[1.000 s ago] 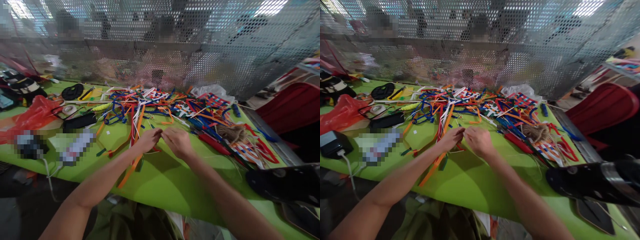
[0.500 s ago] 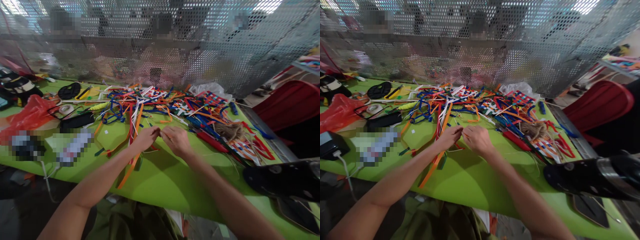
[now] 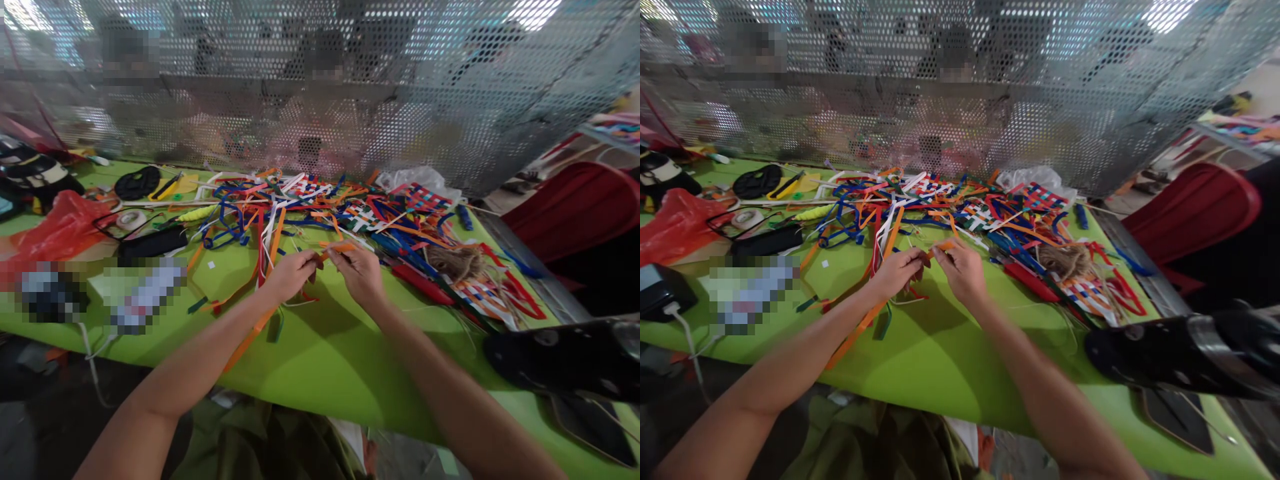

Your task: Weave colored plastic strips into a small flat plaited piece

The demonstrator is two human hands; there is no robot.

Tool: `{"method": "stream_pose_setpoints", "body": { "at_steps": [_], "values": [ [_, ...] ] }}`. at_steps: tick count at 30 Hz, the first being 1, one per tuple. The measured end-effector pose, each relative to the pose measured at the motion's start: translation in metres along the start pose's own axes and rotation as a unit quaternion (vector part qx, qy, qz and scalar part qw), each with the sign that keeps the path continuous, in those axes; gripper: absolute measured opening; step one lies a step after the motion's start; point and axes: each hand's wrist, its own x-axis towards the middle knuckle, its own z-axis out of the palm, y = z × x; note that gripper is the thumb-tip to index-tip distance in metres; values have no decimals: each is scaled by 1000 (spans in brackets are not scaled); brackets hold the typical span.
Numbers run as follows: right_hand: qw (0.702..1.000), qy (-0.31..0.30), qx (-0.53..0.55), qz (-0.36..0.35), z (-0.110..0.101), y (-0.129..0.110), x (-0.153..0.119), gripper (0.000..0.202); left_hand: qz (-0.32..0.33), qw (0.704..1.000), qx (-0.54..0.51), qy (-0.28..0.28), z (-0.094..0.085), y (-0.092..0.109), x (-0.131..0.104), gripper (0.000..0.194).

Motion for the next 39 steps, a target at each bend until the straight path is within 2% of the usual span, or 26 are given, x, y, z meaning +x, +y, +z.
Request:
{"method": "stream_pose_setpoints", "body": {
  "at_steps": [3, 5, 7, 10, 12, 16, 20, 23, 26, 28, 32, 33, 34, 36, 38, 39],
  "values": [
    [998, -34, -24, -45, 3, -4, -3, 25, -21, 1000, -2, 23, 2, 0, 0, 21],
    [997, -49, -28, -52, 4, -4, -4, 24, -35, 999, -7, 27, 3, 0, 1, 22],
    [1000, -24, 9, -10, 4, -1, -3, 24, -46, 999, -25, 9, 4, 1, 2, 21],
    [991, 47, 96, 84, 2, 6, 1, 24, -55, 997, -55, -24, 2, 4, 2, 25],
    [983, 67, 130, 111, 0, 8, 4, 24, -52, 996, -61, -29, 1, 5, 2, 27],
    [984, 22, 135, 110, 2, 7, 6, 28, -37, 997, -63, -15, 1, 4, 0, 24],
    [994, -2, 77, 83, 5, 8, 4, 30, -37, 997, -67, -10, 1, 1, 1, 21],
    [991, 32, 83, 95, 1, 11, 7, 27, -47, 995, -78, -35, -1, 0, 2, 23],
    [977, 92, 144, 128, -4, 12, 12, 29, -65, 993, -81, -58, -4, 2, 2, 24],
    [966, 108, 186, 142, -5, 11, 13, 32, -68, 992, -84, -60, -5, 4, 2, 24],
    [963, 28, 214, 160, -2, 7, 13, 36, -63, 991, -99, -57, -7, 4, 2, 23],
    [963, 24, 212, 161, -2, 7, 14, 37, -67, 990, -106, -59, -7, 4, 2, 23],
    [963, 39, 210, 161, -3, 9, 15, 36, -75, 989, -113, -63, -8, 4, 3, 23],
    [957, 114, 213, 160, -9, 14, 18, 35, -92, 984, -129, -81, -11, 4, 4, 25],
    [941, 189, 232, 161, -16, 19, 21, 33, -101, 980, -141, -102, -13, 3, 4, 26],
    [933, 207, 245, 162, -18, 20, 22, 33, -102, 978, -145, -106, -14, 3, 5, 26]
  ]
}}
